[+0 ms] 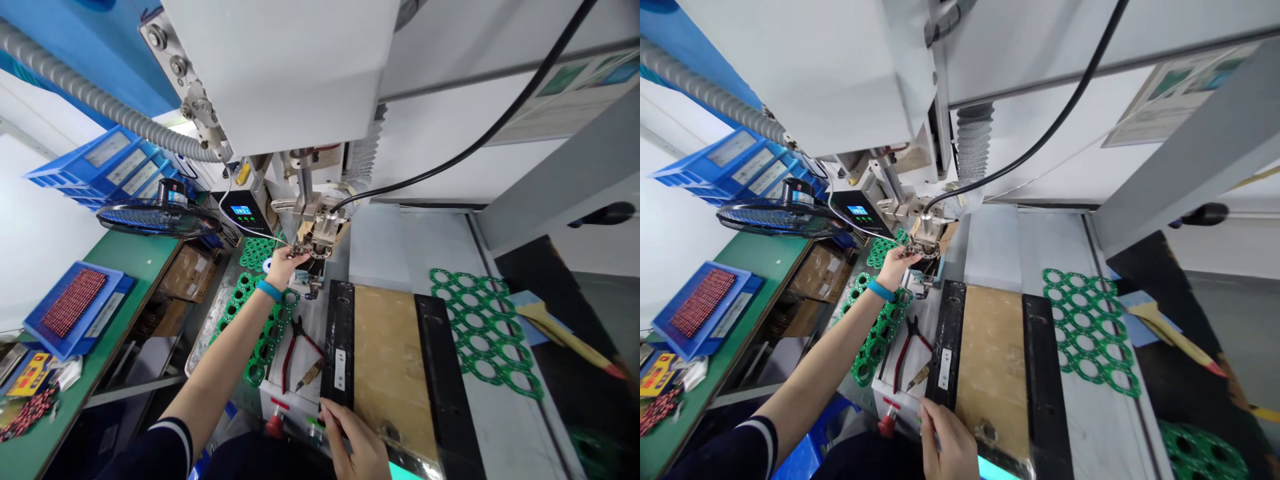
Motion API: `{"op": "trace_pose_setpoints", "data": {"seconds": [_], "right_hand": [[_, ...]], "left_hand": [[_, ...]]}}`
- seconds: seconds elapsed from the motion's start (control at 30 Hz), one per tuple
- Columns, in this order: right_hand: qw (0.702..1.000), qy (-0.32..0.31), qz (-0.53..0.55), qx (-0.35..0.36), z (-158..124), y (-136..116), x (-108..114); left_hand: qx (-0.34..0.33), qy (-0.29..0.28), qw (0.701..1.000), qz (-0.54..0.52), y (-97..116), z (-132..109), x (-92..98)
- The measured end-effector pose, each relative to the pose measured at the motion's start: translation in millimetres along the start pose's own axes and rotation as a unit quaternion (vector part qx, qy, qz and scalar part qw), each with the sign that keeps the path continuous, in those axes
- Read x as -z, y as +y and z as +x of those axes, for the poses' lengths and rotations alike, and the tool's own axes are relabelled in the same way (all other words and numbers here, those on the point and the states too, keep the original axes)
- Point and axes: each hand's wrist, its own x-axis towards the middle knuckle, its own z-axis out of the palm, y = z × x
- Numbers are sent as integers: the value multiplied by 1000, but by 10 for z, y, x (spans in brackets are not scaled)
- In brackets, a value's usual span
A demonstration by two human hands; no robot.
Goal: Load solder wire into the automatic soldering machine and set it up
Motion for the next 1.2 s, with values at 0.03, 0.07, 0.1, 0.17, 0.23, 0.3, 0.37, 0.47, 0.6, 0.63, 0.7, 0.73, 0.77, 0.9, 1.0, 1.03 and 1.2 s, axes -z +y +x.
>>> {"op": "trace_pose_setpoints", "data": {"seconds": [0.03, 0.07, 0.1, 0.17, 0.23, 0.3, 0.37, 0.47, 0.6, 0.63, 0.7, 0.73, 0.77, 0.9, 1.0, 1.03, 1.2], "right_hand": [[1000, -4, 1, 2, -11, 6, 6], [1000, -9, 2, 2, -25, 15, 13], [1000, -12, 2, 3, -41, 26, 19], [1000, -18, 2, 2, -75, 51, 26], [1000, -25, 4, 4, -105, 69, 28], [999, -30, 10, 8, -125, 74, 29], [999, -31, 13, 12, -133, 70, 34], [999, -30, 9, 20, -132, 65, 55], [998, -46, -6, 33, -144, 68, 74], [998, -47, -8, 29, -155, 66, 70], [999, -42, -6, 14, -187, 55, 49], [999, -39, -6, 6, -206, 46, 35], [999, -41, -5, 0, -226, 36, 20], [999, -49, 1, -16, -289, 10, -31], [999, -45, 8, -14, -322, 27, -55], [999, -41, 9, -12, -334, 40, -64], [1000, -1, -1, -24, -433, 148, -141]], "left_hand": [[-1, 2, 1000, -6, 0, -2, 3], [-1, 4, 1000, -11, 2, -5, 8], [-1, 6, 1000, -14, 5, -7, 12], [2, 10, 1000, -14, 8, -10, 19], [7, 16, 1000, -10, 2, -12, 20], [11, 21, 1000, -6, -11, -16, 18], [12, 22, 1000, -5, -18, -26, 15], [13, 16, 1000, -9, -9, -45, 15], [17, 9, 1000, -15, 1, -47, 15], [16, 11, 1000, -17, -4, -41, 14], [13, 16, 1000, -21, -18, -27, 12], [12, 18, 999, -24, -25, -22, 12], [12, 17, 999, -28, -32, -18, 12], [19, 8, 999, -48, -47, -25, 7], [18, 16, 998, -61, -64, -35, -19], [16, 22, 998, -65, -75, -35, -31], [-8, 59, 995, -80, -140, -9, -74]]}}
